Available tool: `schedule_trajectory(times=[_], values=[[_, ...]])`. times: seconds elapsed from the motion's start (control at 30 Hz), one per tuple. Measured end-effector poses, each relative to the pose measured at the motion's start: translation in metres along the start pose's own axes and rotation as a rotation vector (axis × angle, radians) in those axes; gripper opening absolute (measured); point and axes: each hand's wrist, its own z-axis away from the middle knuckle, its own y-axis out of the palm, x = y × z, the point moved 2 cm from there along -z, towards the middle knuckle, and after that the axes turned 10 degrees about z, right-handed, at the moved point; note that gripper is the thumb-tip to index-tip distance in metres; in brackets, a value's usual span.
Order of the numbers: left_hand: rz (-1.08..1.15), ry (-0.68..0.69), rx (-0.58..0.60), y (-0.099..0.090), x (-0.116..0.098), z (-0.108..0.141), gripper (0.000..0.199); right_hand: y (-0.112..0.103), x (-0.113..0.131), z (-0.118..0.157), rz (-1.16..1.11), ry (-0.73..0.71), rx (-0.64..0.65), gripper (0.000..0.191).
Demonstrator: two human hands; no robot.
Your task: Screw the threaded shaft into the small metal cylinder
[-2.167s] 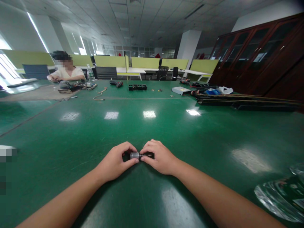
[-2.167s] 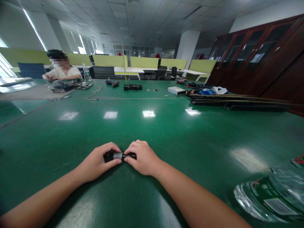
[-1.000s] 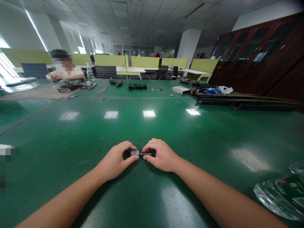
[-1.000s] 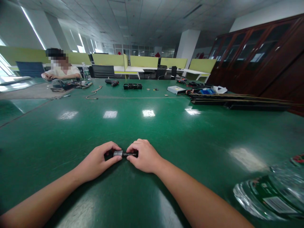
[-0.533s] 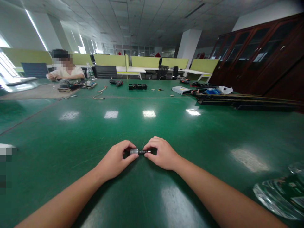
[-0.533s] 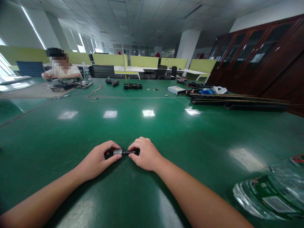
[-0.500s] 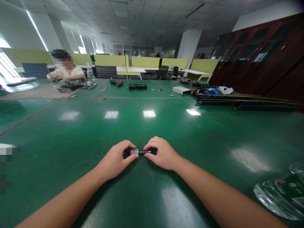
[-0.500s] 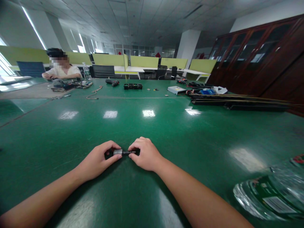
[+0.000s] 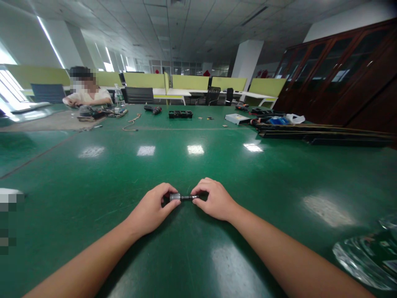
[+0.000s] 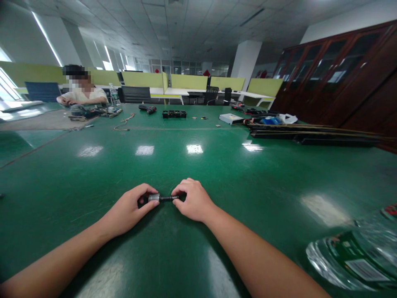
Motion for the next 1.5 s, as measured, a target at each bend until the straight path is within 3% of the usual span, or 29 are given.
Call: schedule_trajectory(times=[0.23, 0.47, 1.0, 1.2, 1.5], values=[[-0.005, -0.023, -0.007, 0.0, -0.001, 0.0, 0.018, 0.0, -0.004, -0.001, 0.012, 0.017, -0.019, 0.013], [-0.011, -0.035, -0.028, -0.001, 0.001, -0.001, 0.018, -0.003, -0.015, -0.002, 0.034, 0.139, -0.047, 0.014], [-0.004, 0.009, -0.002, -0.003, 0.002, 0.0, 0.016, -0.002, -0.005, -0.001, -0.045, 0.036, -0.016, 0.019], [0.001, 0.001, 0.009, -0.002, 0.001, 0.0, 0.017, -0.002, 0.002, -0.002, -0.067, 0.018, 0.048, 0.012], [0.039, 0.087, 0.082, -0.001, 0.002, 0.001, 0.018, 0.001, 0.017, 0.004, -0.179, -0.011, 0.109, 0.033]])
